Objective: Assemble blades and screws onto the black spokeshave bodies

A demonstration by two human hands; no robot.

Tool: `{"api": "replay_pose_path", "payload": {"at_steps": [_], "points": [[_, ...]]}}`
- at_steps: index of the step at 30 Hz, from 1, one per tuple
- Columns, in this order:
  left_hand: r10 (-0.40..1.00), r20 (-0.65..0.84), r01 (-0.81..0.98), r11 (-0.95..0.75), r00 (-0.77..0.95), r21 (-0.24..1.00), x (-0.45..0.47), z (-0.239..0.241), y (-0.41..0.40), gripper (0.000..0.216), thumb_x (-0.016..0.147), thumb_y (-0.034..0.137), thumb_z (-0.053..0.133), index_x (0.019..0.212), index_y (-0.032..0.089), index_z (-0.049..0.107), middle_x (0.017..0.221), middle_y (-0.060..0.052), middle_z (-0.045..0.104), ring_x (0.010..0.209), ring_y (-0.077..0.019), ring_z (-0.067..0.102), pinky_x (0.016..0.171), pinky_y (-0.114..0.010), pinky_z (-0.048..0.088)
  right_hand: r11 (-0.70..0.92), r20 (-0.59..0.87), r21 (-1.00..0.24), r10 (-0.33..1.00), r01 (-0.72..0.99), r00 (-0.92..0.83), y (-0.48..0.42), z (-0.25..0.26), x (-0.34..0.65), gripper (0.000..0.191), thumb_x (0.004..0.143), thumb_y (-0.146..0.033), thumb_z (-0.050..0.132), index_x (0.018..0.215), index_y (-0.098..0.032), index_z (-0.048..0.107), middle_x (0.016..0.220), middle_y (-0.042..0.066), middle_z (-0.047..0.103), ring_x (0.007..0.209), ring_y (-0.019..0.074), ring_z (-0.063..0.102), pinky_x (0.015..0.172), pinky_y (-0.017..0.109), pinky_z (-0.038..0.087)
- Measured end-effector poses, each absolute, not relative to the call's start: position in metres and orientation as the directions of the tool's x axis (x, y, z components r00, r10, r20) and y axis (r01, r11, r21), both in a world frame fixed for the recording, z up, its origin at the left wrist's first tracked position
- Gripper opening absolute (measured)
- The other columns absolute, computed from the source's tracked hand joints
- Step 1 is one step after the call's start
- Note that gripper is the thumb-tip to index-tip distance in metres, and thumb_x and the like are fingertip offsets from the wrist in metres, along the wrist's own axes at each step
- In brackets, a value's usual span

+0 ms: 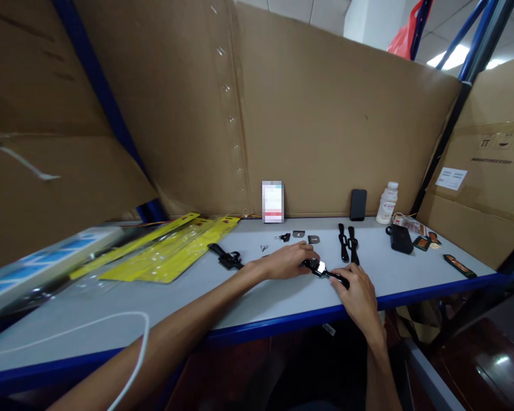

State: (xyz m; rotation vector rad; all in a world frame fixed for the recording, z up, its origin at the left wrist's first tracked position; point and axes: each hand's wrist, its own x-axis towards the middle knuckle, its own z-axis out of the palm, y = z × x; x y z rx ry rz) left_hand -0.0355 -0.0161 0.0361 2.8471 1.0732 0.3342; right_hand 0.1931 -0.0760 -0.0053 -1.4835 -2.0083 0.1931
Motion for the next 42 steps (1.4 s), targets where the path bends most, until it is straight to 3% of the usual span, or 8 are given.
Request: {"api": "replay_pose_path", "payload": {"at_steps": [10, 15, 20, 23, 27, 30, 42], "points": [[0.633, 0.182, 0.598, -0.772, 0.752, 0.215, -0.036, 0.037, -0.02, 0.05, 0.084, 0.013, 0.062, 0.133, 0.02, 0.058, 0.12, -0.009, 0.066, 0.114, -0.0252, 0.059, 0.097, -0.035, 0.045, 0.346, 0.384, -0.461, 0.908, 0.817, -0.168, -0.08, 0.0, 0.189, 0.023, 0.096, -0.026, 0.057, 0.11, -0.025, 0.076, 0.103, 0.006, 0.067, 0.103, 0.0226, 0.061, 0.093, 0.032, 0.044], [0.675, 0.249, 0.628, -0.738, 0.695, 0.248, -0.032, 0.036, -0.017, 0.028, 0.093, 0.022, 0.055, 0.118, 0.017, 0.067, 0.109, -0.011, 0.07, 0.101, -0.0235, 0.062, 0.088, -0.034, 0.046, 0.349, 0.38, -0.471, 0.909, 0.81, -0.17, -0.08, 0.0, 0.19, 0.024, 0.096, -0.027, 0.057, 0.11, -0.026, 0.075, 0.103, 0.005, 0.067, 0.103, 0.0218, 0.061, 0.092, 0.031, 0.045], [0.707, 0.29, 0.666, -0.706, 0.645, 0.239, -0.024, 0.023, -0.004, 0.017, 0.091, 0.023, 0.058, 0.095, 0.018, 0.073, 0.091, -0.007, 0.071, 0.087, -0.0208, 0.061, 0.082, -0.033, 0.044, 0.341, 0.383, -0.462, 0.909, 0.819, -0.163, -0.08, 0.0, 0.189, 0.024, 0.095, -0.026, 0.057, 0.11, -0.026, 0.076, 0.103, 0.006, 0.066, 0.102, 0.022, 0.061, 0.093, 0.032, 0.045], [0.737, 0.287, 0.666, -0.676, 0.612, 0.315, -0.022, 0.019, 0.002, 0.015, 0.089, 0.023, 0.061, 0.088, 0.017, 0.074, 0.083, -0.005, 0.07, 0.081, -0.0194, 0.06, 0.077, -0.031, 0.042, 0.342, 0.377, -0.46, 0.911, 0.82, -0.168, -0.08, 0.0, 0.189, 0.024, 0.095, -0.027, 0.057, 0.11, -0.027, 0.075, 0.102, 0.006, 0.066, 0.103, 0.0224, 0.06, 0.092, 0.032, 0.045], [0.8, 0.213, 0.642, -0.583, 0.561, 0.498, -0.022, 0.016, 0.007, 0.015, 0.086, 0.025, 0.063, 0.084, 0.014, 0.073, 0.074, -0.003, 0.067, 0.067, -0.0145, 0.056, 0.066, -0.027, 0.04, 0.349, 0.379, -0.46, 0.909, 0.816, -0.175, -0.079, 0.0, 0.189, 0.024, 0.095, -0.027, 0.057, 0.11, -0.028, 0.075, 0.103, 0.005, 0.067, 0.102, 0.0221, 0.06, 0.092, 0.032, 0.044], [0.813, 0.187, 0.618, -0.55, 0.552, 0.562, -0.022, 0.013, 0.009, 0.017, 0.085, 0.026, 0.061, 0.083, 0.013, 0.072, 0.072, -0.002, 0.065, 0.064, -0.0135, 0.054, 0.063, -0.025, 0.039, 0.352, 0.372, -0.458, 0.91, 0.816, -0.184, -0.079, -0.001, 0.19, 0.023, 0.095, -0.027, 0.058, 0.111, -0.027, 0.075, 0.104, 0.006, 0.066, 0.102, 0.0222, 0.06, 0.092, 0.032, 0.044], [0.798, 0.177, 0.616, -0.567, 0.577, 0.548, -0.024, 0.008, 0.015, 0.014, 0.085, 0.024, 0.061, 0.081, 0.013, 0.068, 0.07, -0.001, 0.063, 0.063, -0.0128, 0.052, 0.061, -0.024, 0.037, 0.378, 0.39, -0.429, 0.897, 0.82, -0.209, -0.077, -0.005, 0.191, 0.024, 0.096, -0.029, 0.056, 0.11, -0.028, 0.075, 0.106, 0.006, 0.067, 0.104, 0.023, 0.06, 0.094, 0.033, 0.045]]}}
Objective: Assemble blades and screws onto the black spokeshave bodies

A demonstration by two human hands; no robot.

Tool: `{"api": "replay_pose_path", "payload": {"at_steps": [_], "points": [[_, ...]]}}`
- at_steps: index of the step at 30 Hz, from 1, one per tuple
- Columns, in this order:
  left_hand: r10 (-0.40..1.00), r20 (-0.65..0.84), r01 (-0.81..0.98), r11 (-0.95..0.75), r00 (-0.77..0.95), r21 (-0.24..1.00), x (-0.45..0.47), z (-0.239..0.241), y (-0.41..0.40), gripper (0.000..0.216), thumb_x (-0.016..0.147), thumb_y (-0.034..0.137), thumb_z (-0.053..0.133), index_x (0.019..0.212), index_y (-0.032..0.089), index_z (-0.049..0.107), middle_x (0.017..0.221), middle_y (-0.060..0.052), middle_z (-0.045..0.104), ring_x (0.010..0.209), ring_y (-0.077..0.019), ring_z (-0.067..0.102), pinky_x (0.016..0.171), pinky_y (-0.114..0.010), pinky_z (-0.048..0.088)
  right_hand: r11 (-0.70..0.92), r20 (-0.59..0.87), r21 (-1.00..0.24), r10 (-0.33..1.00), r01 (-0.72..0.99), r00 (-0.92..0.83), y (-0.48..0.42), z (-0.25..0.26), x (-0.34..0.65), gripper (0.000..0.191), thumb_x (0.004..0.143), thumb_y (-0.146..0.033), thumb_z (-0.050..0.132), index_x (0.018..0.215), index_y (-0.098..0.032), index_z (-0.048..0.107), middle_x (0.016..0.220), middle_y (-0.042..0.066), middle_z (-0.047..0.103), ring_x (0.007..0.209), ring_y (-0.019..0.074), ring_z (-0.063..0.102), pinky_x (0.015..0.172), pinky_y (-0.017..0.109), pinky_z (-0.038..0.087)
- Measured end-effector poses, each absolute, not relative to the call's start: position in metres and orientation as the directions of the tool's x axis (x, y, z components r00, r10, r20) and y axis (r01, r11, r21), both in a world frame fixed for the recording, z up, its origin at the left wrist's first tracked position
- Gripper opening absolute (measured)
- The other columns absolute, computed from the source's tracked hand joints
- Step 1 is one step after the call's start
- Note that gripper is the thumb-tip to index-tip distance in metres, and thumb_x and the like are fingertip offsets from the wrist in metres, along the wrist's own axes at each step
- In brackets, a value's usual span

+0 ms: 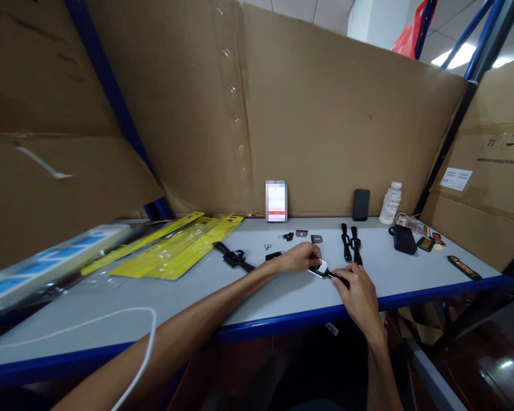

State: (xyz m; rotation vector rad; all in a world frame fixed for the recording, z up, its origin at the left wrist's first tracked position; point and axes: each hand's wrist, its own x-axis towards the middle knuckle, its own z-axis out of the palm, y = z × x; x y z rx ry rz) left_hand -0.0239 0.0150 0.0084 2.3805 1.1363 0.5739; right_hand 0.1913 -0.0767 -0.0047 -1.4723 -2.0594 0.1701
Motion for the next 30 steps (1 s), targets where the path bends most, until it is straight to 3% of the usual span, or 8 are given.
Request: {"api": "replay_pose_path", "payload": {"at_steps": [9, 14, 18, 21, 23, 27, 30], "points": [[0.768, 0.226, 0.534, -0.594, 0.599, 0.601, -0.022, 0.006, 0.016, 0.016, 0.085, 0.027, 0.061, 0.08, 0.014, 0.068, 0.065, 0.002, 0.056, 0.062, -0.0113, 0.047, 0.059, -0.023, 0.035, 0.376, 0.386, -0.453, 0.9, 0.808, -0.203, -0.078, -0.002, 0.191, 0.023, 0.095, -0.027, 0.058, 0.109, -0.027, 0.076, 0.103, 0.005, 0.067, 0.102, 0.022, 0.061, 0.093, 0.032, 0.045], [0.778, 0.212, 0.564, -0.587, 0.591, 0.581, -0.022, 0.011, 0.013, 0.018, 0.088, 0.029, 0.059, 0.087, 0.014, 0.07, 0.068, 0.0, 0.06, 0.062, -0.012, 0.051, 0.06, -0.023, 0.038, 0.375, 0.39, -0.457, 0.899, 0.806, -0.198, -0.078, -0.002, 0.191, 0.024, 0.094, -0.028, 0.057, 0.109, -0.027, 0.075, 0.105, 0.005, 0.067, 0.103, 0.0222, 0.061, 0.093, 0.032, 0.045], [0.783, 0.365, 0.671, -0.621, 0.504, 0.405, -0.031, 0.024, 0.01, 0.022, 0.092, 0.022, 0.052, 0.104, 0.016, 0.069, 0.085, -0.006, 0.069, 0.077, -0.0176, 0.059, 0.071, -0.028, 0.045, 0.352, 0.368, -0.474, 0.912, 0.807, -0.182, -0.077, -0.002, 0.191, 0.023, 0.094, -0.029, 0.057, 0.108, -0.028, 0.075, 0.104, 0.005, 0.067, 0.102, 0.0225, 0.062, 0.091, 0.033, 0.045], [0.753, 0.439, 0.77, -0.61, 0.491, 0.186, -0.044, 0.039, 0.006, 0.02, 0.091, 0.018, 0.049, 0.095, 0.017, 0.069, 0.088, -0.009, 0.069, 0.084, -0.0209, 0.06, 0.076, -0.03, 0.044, 0.346, 0.371, -0.484, 0.913, 0.804, -0.17, -0.078, -0.001, 0.19, 0.023, 0.094, -0.03, 0.057, 0.107, -0.029, 0.075, 0.103, 0.004, 0.067, 0.103, 0.0224, 0.062, 0.091, 0.032, 0.046], [0.762, 0.426, 0.808, -0.578, 0.487, 0.11, -0.053, 0.048, 0.002, 0.02, 0.09, 0.017, 0.048, 0.086, 0.017, 0.068, 0.083, -0.008, 0.068, 0.08, -0.021, 0.06, 0.072, -0.029, 0.042, 0.341, 0.375, -0.488, 0.913, 0.803, -0.16, -0.079, -0.001, 0.189, 0.022, 0.094, -0.029, 0.057, 0.107, -0.029, 0.076, 0.104, 0.004, 0.067, 0.103, 0.0221, 0.062, 0.09, 0.031, 0.046], [0.85, 0.289, 0.873, -0.481, 0.441, 0.084, -0.065, 0.061, -0.004, 0.02, 0.085, 0.014, 0.049, 0.076, 0.018, 0.066, 0.074, -0.006, 0.066, 0.064, -0.0175, 0.055, 0.063, -0.028, 0.035, 0.324, 0.372, -0.484, 0.917, 0.813, -0.144, -0.081, 0.0, 0.187, 0.021, 0.094, -0.029, 0.058, 0.105, -0.028, 0.076, 0.102, 0.004, 0.067, 0.103, 0.0215, 0.062, 0.089, 0.031, 0.045], [0.832, 0.213, 0.831, -0.543, 0.513, 0.12, -0.064, 0.063, -0.009, 0.017, 0.084, 0.015, 0.053, 0.08, 0.019, 0.069, 0.079, -0.006, 0.069, 0.068, -0.0174, 0.058, 0.065, -0.028, 0.036, 0.322, 0.371, -0.479, 0.917, 0.817, -0.144, -0.082, 0.002, 0.187, 0.021, 0.094, -0.029, 0.058, 0.106, -0.028, 0.076, 0.103, 0.004, 0.067, 0.103, 0.0217, 0.062, 0.09, 0.031, 0.045]]}}
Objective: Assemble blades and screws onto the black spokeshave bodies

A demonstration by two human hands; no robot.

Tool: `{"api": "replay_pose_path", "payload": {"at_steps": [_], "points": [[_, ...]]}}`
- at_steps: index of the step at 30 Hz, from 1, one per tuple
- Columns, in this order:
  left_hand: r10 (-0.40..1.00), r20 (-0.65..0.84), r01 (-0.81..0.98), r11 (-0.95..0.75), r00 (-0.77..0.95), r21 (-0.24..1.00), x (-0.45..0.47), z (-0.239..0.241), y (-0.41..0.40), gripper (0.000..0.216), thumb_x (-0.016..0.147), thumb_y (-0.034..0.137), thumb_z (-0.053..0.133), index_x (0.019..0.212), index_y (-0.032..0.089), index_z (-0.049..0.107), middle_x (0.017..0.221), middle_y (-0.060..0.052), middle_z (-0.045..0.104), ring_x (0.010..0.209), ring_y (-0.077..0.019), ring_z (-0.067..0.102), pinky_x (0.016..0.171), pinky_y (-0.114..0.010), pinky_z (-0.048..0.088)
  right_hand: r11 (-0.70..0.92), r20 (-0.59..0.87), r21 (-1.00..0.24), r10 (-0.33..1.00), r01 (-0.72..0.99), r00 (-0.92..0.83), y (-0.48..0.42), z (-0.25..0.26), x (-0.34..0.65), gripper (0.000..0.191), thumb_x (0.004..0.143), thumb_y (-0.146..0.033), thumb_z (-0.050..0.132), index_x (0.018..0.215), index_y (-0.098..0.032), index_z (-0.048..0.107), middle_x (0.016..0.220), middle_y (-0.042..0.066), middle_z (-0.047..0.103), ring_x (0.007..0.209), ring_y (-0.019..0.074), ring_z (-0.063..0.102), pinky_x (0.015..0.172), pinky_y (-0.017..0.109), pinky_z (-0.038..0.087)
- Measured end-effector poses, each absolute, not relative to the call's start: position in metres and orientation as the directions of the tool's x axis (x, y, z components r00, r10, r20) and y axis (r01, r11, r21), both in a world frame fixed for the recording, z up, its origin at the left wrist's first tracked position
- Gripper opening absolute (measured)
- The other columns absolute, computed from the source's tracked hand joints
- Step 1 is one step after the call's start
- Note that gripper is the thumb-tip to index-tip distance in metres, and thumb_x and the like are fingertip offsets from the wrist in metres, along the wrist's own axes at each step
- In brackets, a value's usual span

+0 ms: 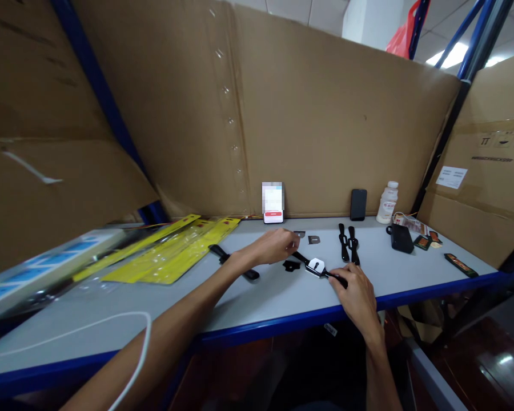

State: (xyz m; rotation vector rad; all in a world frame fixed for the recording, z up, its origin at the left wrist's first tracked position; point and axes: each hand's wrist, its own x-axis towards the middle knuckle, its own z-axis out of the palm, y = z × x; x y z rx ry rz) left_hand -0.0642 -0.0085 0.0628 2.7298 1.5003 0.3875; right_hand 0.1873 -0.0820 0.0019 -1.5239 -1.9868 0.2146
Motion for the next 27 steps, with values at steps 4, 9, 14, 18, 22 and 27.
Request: {"api": "replay_pose_path", "payload": {"at_steps": [4, 9, 14, 18, 22, 27], "points": [[0.748, 0.233, 0.735, -0.66, 0.622, 0.157, -0.053, 0.058, -0.013, 0.023, 0.083, 0.023, 0.063, 0.105, 0.019, 0.07, 0.11, -0.01, 0.069, 0.099, -0.0239, 0.062, 0.083, -0.031, 0.043, 0.326, 0.371, -0.474, 0.916, 0.818, -0.151, -0.082, 0.003, 0.188, 0.021, 0.094, -0.028, 0.059, 0.107, -0.027, 0.076, 0.104, 0.005, 0.068, 0.103, 0.022, 0.062, 0.089, 0.031, 0.046], [0.68, 0.232, 0.668, -0.731, 0.695, 0.142, -0.041, 0.046, -0.014, 0.041, 0.08, 0.024, 0.073, 0.12, 0.021, 0.066, 0.12, -0.01, 0.067, 0.113, -0.0284, 0.059, 0.095, -0.038, 0.041, 0.346, 0.388, -0.468, 0.907, 0.813, -0.162, -0.081, 0.0, 0.188, 0.021, 0.094, -0.026, 0.06, 0.108, -0.028, 0.076, 0.101, 0.004, 0.067, 0.102, 0.0215, 0.062, 0.089, 0.031, 0.045], [0.665, 0.17, 0.648, -0.747, 0.727, 0.151, -0.041, 0.041, -0.011, 0.033, 0.082, 0.019, 0.07, 0.115, 0.021, 0.069, 0.108, -0.008, 0.069, 0.102, -0.0248, 0.063, 0.087, -0.032, 0.043, 0.363, 0.4, -0.459, 0.9, 0.811, -0.177, -0.079, -0.001, 0.189, 0.022, 0.095, -0.026, 0.06, 0.111, -0.026, 0.075, 0.102, 0.005, 0.067, 0.102, 0.0223, 0.061, 0.089, 0.031, 0.046], [0.657, 0.173, 0.639, -0.754, 0.734, 0.153, -0.043, 0.04, -0.01, 0.035, 0.082, 0.016, 0.068, 0.117, 0.021, 0.068, 0.108, -0.008, 0.069, 0.101, -0.0234, 0.063, 0.086, -0.031, 0.043, 0.376, 0.402, -0.437, 0.894, 0.817, -0.196, -0.08, -0.001, 0.189, 0.024, 0.096, -0.025, 0.059, 0.115, -0.027, 0.074, 0.102, 0.005, 0.066, 0.103, 0.0225, 0.06, 0.09, 0.032, 0.046], [0.644, 0.173, 0.623, -0.764, 0.745, 0.165, -0.044, 0.038, -0.008, 0.032, 0.084, 0.015, 0.065, 0.116, 0.02, 0.069, 0.107, -0.008, 0.07, 0.101, -0.0228, 0.063, 0.086, -0.03, 0.043, 0.407, 0.42, -0.328, 0.871, 0.852, -0.254, -0.082, -0.002, 0.187, 0.042, 0.097, -0.019, 0.054, 0.136, -0.034, 0.062, 0.103, 0.005, 0.064, 0.099, 0.0225, 0.057, 0.087, 0.033, 0.045], [0.658, 0.152, 0.638, -0.753, 0.738, 0.163, -0.043, 0.038, -0.007, 0.034, 0.084, 0.015, 0.063, 0.118, 0.02, 0.069, 0.107, -0.008, 0.069, 0.101, -0.0225, 0.062, 0.087, -0.029, 0.042, 0.446, 0.439, -0.225, 0.84, 0.866, -0.319, -0.082, -0.005, 0.188, 0.045, 0.098, -0.014, 0.049, 0.132, -0.039, 0.064, 0.104, 0.006, 0.061, 0.097, 0.0213, 0.054, 0.084, 0.033, 0.043]]}}
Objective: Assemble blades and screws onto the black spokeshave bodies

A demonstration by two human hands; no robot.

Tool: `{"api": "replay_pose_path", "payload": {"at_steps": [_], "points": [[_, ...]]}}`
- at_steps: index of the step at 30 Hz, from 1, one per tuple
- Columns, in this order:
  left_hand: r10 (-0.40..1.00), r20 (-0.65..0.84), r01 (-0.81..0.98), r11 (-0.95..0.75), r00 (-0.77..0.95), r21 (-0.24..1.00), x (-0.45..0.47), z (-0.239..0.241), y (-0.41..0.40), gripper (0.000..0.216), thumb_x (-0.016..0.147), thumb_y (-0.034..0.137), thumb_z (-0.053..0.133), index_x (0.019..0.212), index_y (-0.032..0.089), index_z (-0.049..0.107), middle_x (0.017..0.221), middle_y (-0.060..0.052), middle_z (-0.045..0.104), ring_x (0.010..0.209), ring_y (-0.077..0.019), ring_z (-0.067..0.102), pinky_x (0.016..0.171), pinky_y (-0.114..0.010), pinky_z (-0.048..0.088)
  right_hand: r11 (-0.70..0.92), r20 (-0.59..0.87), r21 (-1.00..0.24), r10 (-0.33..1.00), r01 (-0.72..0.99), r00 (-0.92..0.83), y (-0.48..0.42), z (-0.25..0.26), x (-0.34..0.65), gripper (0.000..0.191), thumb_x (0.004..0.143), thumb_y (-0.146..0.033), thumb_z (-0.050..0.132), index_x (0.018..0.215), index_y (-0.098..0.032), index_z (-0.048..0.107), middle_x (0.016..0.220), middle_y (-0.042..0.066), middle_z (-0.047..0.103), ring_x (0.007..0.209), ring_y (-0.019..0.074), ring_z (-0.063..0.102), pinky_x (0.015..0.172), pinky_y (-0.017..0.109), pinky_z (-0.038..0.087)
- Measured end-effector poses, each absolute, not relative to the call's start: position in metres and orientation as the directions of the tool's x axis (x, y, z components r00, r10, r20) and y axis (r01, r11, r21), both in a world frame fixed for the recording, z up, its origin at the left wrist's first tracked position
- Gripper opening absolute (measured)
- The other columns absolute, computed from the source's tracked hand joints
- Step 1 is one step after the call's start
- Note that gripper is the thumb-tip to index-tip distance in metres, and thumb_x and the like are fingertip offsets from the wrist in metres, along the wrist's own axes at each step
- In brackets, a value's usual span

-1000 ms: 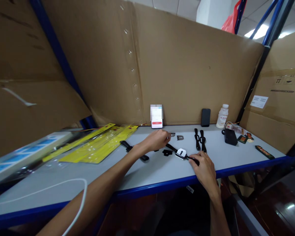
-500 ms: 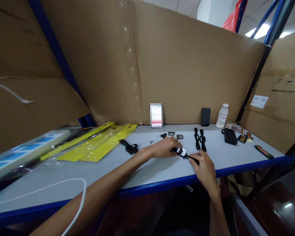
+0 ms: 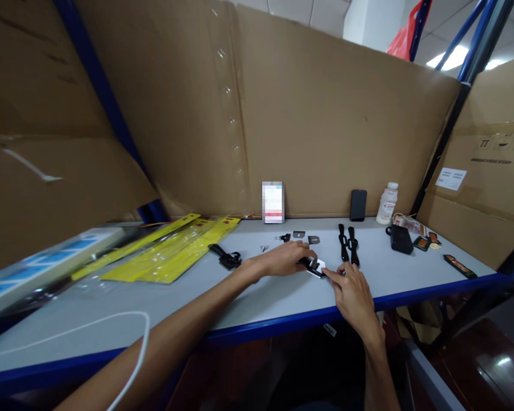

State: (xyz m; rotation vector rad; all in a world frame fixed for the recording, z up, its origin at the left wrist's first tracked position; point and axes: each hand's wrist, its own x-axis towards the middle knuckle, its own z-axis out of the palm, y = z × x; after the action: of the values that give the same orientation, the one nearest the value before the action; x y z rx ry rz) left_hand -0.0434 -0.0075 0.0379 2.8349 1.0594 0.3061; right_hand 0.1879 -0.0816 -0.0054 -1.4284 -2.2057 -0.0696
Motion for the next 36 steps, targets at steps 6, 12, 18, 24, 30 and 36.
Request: {"api": "replay_pose_path", "payload": {"at_steps": [6, 12, 18, 24, 30, 36], "points": [[0.663, 0.157, 0.639, -0.748, 0.732, 0.182, -0.043, 0.038, -0.009, 0.034, 0.084, 0.014, 0.062, 0.116, 0.021, 0.07, 0.105, -0.007, 0.069, 0.099, -0.0218, 0.061, 0.086, -0.029, 0.042, 0.449, 0.435, -0.222, 0.84, 0.865, -0.324, -0.081, -0.004, 0.187, 0.039, 0.1, -0.018, 0.048, 0.129, -0.036, 0.067, 0.104, 0.006, 0.061, 0.097, 0.0218, 0.054, 0.083, 0.034, 0.044], [0.662, 0.178, 0.635, -0.749, 0.728, 0.188, -0.044, 0.033, -0.005, 0.033, 0.084, 0.02, 0.067, 0.117, 0.022, 0.07, 0.105, -0.007, 0.068, 0.098, -0.0223, 0.062, 0.084, -0.029, 0.042, 0.435, 0.43, -0.225, 0.847, 0.872, -0.312, -0.084, -0.001, 0.186, 0.037, 0.1, -0.019, 0.049, 0.126, -0.035, 0.069, 0.105, 0.006, 0.062, 0.099, 0.0222, 0.056, 0.086, 0.034, 0.044], [0.634, 0.216, 0.626, -0.771, 0.742, 0.113, -0.045, 0.033, -0.006, 0.029, 0.087, 0.021, 0.066, 0.116, 0.023, 0.069, 0.105, -0.006, 0.069, 0.098, -0.0221, 0.062, 0.083, -0.03, 0.042, 0.427, 0.418, -0.225, 0.854, 0.876, -0.309, -0.083, -0.001, 0.186, 0.039, 0.1, -0.02, 0.048, 0.133, -0.031, 0.064, 0.108, 0.006, 0.064, 0.1, 0.0227, 0.057, 0.087, 0.034, 0.045], [0.626, 0.211, 0.654, -0.749, 0.75, -0.104, -0.039, 0.037, -0.015, 0.025, 0.091, 0.021, 0.062, 0.115, 0.021, 0.067, 0.101, -0.007, 0.07, 0.096, -0.0235, 0.063, 0.084, -0.033, 0.041, 0.399, 0.416, -0.224, 0.864, 0.889, -0.283, -0.079, -0.003, 0.186, 0.035, 0.1, -0.023, 0.047, 0.131, -0.025, 0.063, 0.113, 0.008, 0.065, 0.106, 0.024, 0.056, 0.09, 0.035, 0.044], [0.63, 0.2, 0.659, -0.738, 0.75, -0.148, -0.035, 0.034, -0.018, 0.029, 0.092, 0.022, 0.058, 0.12, 0.02, 0.064, 0.101, -0.008, 0.069, 0.097, -0.0232, 0.062, 0.087, -0.033, 0.042, 0.419, 0.418, -0.243, 0.859, 0.875, -0.296, -0.08, -0.002, 0.187, 0.036, 0.1, -0.022, 0.047, 0.132, -0.029, 0.064, 0.11, 0.007, 0.064, 0.103, 0.0227, 0.056, 0.089, 0.035, 0.044], [0.681, 0.13, 0.688, -0.726, 0.721, -0.014, -0.042, 0.047, -0.021, 0.043, 0.087, 0.025, 0.062, 0.131, 0.02, 0.062, 0.116, -0.012, 0.067, 0.103, -0.0268, 0.063, 0.089, -0.035, 0.043, 0.421, 0.416, -0.278, 0.863, 0.863, -0.287, -0.083, 0.001, 0.187, 0.042, 0.099, -0.02, 0.045, 0.137, -0.033, 0.061, 0.109, 0.007, 0.064, 0.102, 0.0232, 0.056, 0.09, 0.036, 0.045]]}}
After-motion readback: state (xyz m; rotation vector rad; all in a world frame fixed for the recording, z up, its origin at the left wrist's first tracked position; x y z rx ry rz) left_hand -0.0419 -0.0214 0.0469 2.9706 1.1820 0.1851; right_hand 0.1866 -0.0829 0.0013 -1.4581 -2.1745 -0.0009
